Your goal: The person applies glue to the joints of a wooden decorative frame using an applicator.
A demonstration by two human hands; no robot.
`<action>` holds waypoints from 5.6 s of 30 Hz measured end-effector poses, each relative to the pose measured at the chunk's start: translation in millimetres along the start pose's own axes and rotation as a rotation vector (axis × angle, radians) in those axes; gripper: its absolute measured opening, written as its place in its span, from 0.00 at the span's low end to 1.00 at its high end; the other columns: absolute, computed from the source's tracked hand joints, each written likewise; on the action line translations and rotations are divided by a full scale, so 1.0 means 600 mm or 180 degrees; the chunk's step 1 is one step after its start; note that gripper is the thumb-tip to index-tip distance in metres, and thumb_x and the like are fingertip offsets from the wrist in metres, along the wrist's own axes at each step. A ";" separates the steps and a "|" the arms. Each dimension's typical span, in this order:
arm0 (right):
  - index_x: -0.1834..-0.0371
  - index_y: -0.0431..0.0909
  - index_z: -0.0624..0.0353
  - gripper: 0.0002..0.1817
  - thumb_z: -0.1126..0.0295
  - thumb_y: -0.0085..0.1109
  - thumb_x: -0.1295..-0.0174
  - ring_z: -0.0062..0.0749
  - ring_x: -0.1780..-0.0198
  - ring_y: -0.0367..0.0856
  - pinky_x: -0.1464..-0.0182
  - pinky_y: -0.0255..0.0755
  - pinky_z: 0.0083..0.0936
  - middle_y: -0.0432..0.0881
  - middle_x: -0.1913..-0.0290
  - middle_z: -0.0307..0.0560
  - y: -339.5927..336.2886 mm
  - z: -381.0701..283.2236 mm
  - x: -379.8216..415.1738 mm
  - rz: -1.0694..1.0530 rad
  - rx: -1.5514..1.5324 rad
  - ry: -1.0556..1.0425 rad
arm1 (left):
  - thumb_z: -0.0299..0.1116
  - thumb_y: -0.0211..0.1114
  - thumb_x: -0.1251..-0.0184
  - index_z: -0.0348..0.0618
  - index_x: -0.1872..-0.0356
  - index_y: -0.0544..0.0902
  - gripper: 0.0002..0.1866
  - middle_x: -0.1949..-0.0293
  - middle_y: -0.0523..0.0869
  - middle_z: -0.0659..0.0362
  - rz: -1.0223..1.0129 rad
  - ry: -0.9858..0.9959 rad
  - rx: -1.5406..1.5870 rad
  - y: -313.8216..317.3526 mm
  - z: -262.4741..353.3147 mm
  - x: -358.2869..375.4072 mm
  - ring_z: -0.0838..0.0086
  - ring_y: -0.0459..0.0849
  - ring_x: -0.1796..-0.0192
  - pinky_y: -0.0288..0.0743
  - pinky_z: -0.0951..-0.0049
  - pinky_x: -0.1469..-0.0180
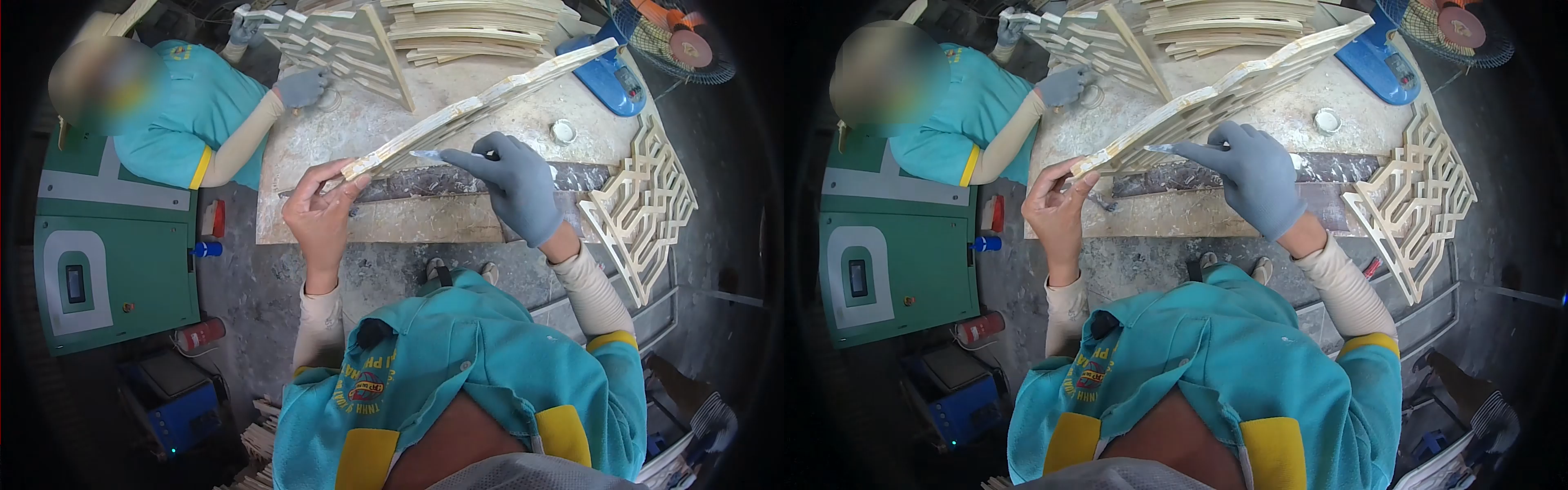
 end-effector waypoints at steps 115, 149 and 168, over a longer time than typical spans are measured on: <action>0.37 0.84 0.40 0.29 0.81 0.61 0.41 0.38 0.69 0.77 0.65 0.72 0.32 0.74 0.66 0.47 0.064 -0.038 0.068 0.1465 0.0587 0.1948 | 0.11 0.72 0.41 0.25 0.52 0.84 0.15 0.58 0.87 0.50 -0.0865 0.0036 0.0499 0.054 -0.009 -0.023 0.69 0.90 0.55 0.88 0.74 0.50; 0.35 0.82 0.31 0.32 0.78 0.60 0.41 0.45 0.70 0.82 0.68 0.75 0.37 0.77 0.66 0.46 0.032 -0.053 0.019 0.0501 0.0827 0.2154 | 0.12 0.73 0.40 0.25 0.54 0.84 0.13 0.59 0.88 0.49 -0.0583 -0.0043 0.0539 0.033 -0.033 -0.041 0.69 0.89 0.54 0.88 0.72 0.49; 0.35 0.82 0.32 0.33 0.80 0.57 0.43 0.48 0.68 0.82 0.65 0.76 0.39 0.78 0.68 0.48 0.054 -0.074 0.014 0.0387 0.0088 0.1903 | 0.14 0.74 0.40 0.24 0.54 0.83 0.13 0.58 0.89 0.45 -0.0415 -0.0096 0.0624 0.030 -0.045 -0.062 0.69 0.89 0.55 0.87 0.70 0.49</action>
Point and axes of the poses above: each hand's wrist, its own x-axis away from the middle knuckle, its own y-axis out of the palm, z = x × y, the point moved 5 cm from there along -x, towards the middle knuckle
